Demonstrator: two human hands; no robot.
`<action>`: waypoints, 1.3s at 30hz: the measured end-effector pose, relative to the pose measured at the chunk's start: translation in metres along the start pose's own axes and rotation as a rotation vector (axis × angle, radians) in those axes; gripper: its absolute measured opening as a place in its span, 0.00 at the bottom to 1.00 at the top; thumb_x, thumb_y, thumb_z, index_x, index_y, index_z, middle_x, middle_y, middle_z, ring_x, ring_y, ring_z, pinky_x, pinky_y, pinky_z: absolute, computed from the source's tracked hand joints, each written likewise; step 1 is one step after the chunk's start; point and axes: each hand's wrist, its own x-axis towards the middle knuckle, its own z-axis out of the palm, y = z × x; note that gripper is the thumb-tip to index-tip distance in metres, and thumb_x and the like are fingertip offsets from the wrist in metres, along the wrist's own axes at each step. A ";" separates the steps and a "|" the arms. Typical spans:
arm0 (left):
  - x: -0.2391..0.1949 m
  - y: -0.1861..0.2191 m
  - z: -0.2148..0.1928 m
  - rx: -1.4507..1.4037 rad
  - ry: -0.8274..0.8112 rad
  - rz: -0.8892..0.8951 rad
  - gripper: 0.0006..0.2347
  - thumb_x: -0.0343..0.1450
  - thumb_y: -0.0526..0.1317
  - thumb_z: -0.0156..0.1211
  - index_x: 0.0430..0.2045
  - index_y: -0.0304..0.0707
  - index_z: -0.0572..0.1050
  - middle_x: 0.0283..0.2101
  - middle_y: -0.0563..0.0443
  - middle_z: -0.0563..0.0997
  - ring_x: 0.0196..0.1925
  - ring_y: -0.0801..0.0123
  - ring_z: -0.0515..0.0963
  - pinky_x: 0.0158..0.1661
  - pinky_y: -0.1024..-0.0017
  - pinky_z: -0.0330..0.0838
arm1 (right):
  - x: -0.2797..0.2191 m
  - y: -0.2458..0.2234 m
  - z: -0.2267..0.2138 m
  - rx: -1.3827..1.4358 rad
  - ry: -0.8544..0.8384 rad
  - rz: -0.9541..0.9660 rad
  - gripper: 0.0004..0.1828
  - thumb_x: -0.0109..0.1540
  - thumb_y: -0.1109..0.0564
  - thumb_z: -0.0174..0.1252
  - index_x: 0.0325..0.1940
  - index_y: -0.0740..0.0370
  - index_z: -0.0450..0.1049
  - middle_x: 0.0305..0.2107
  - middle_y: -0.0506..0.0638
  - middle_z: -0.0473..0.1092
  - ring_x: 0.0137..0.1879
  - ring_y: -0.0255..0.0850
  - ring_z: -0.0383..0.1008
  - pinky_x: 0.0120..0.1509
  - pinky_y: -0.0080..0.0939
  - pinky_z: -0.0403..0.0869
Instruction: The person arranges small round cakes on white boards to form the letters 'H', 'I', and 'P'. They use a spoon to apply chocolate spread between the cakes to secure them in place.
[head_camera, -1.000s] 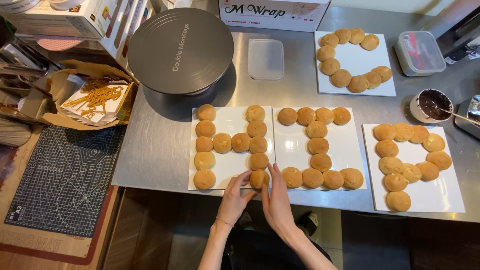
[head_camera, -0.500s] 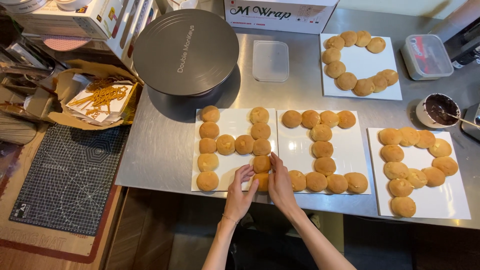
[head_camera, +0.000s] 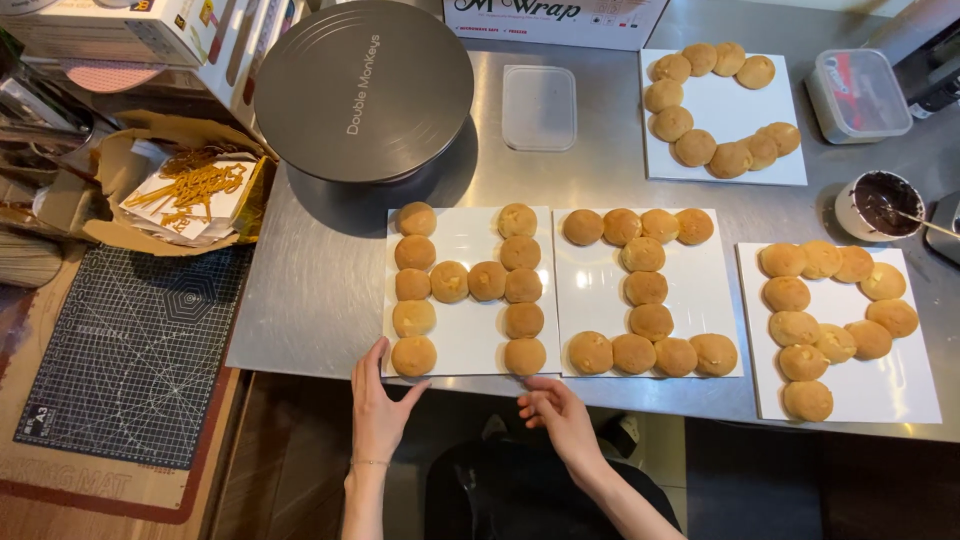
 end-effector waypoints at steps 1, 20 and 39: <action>0.002 0.000 -0.002 -0.001 -0.003 0.001 0.36 0.61 0.43 0.77 0.63 0.36 0.64 0.57 0.43 0.74 0.61 0.57 0.71 0.62 0.61 0.67 | 0.008 0.004 -0.002 0.002 0.003 0.001 0.16 0.65 0.65 0.49 0.56 0.70 0.73 0.35 0.60 0.78 0.36 0.43 0.75 0.40 0.38 0.75; 0.004 0.000 0.002 -0.018 -0.004 -0.161 0.44 0.56 0.35 0.79 0.67 0.37 0.57 0.58 0.42 0.76 0.59 0.64 0.77 0.60 0.64 0.70 | 0.035 0.022 0.003 0.097 -0.115 -0.087 0.10 0.66 0.66 0.48 0.48 0.71 0.74 0.40 0.60 0.76 0.39 0.43 0.78 0.47 0.37 0.79; 0.002 -0.018 0.000 -0.010 -0.094 -0.277 0.41 0.59 0.26 0.70 0.69 0.36 0.55 0.65 0.37 0.68 0.63 0.60 0.75 0.63 0.61 0.65 | -0.019 0.005 -0.047 -0.242 -0.299 -0.012 0.12 0.67 0.54 0.53 0.49 0.60 0.78 0.35 0.50 0.79 0.35 0.33 0.77 0.40 0.29 0.76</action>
